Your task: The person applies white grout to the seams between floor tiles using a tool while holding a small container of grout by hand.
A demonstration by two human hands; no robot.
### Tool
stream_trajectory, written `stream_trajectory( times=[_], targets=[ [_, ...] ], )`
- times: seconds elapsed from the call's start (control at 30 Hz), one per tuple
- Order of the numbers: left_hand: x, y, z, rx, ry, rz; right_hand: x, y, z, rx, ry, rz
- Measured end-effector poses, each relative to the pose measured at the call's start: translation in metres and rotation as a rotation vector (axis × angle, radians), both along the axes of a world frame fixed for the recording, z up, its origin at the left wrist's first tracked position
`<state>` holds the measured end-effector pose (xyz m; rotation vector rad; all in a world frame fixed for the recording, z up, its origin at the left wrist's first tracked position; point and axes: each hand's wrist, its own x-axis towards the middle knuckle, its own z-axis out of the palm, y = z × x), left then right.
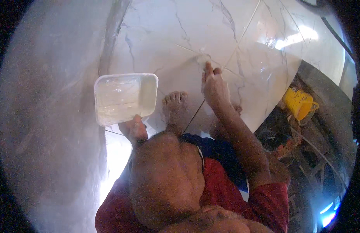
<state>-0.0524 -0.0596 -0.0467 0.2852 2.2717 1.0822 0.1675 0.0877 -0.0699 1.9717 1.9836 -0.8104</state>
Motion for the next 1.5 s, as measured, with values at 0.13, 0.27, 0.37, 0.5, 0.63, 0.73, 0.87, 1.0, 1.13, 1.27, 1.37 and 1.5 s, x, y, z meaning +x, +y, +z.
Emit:
stream_trajectory(
  times=[0.13,0.27,0.37,0.5,0.63,0.73,0.87,1.0,1.13,1.27,1.37,1.5],
  targets=[
    [-0.009,-0.001,-0.005,0.032,-0.113,-0.037,-0.005,0.021,-0.014,0.084,0.005,-0.017],
    [-0.019,-0.021,-0.033,0.281,-0.01,-0.088,0.016,-0.008,-0.008,-0.054,-0.034,0.048],
    [-0.019,-0.021,-0.033,0.369,-0.032,-0.045,0.018,-0.018,0.001,-0.132,-0.079,0.083],
    [-0.015,-0.016,-0.03,0.454,-0.095,-0.038,-0.018,0.01,-0.001,-0.08,0.07,-0.014],
    [-0.016,-0.021,-0.043,0.461,-0.169,0.134,-0.05,0.024,-0.028,0.043,0.158,0.001],
    [-0.018,-0.022,-0.039,0.458,-0.205,0.259,-0.05,0.003,-0.037,0.054,0.216,0.0],
    [-0.009,-0.01,-0.013,0.274,-0.127,0.076,-0.022,-0.03,-0.02,-0.143,0.063,0.056],
    [0.001,0.007,0.004,0.357,-0.194,0.074,-0.037,-0.001,-0.013,-0.067,0.076,0.062],
    [0.003,0.015,0.006,0.203,-0.15,0.092,-0.059,0.037,-0.027,0.083,0.154,0.125],
    [-0.009,-0.002,-0.013,0.304,-0.029,-0.012,-0.036,0.014,-0.026,-0.028,0.032,0.202],
    [-0.013,-0.014,-0.02,0.273,0.022,-0.056,-0.009,0.001,0.005,-0.175,-0.08,0.242],
    [-0.002,-0.001,-0.018,0.344,0.007,0.103,-0.009,0.007,0.003,0.028,-0.105,0.44]
  ],
)
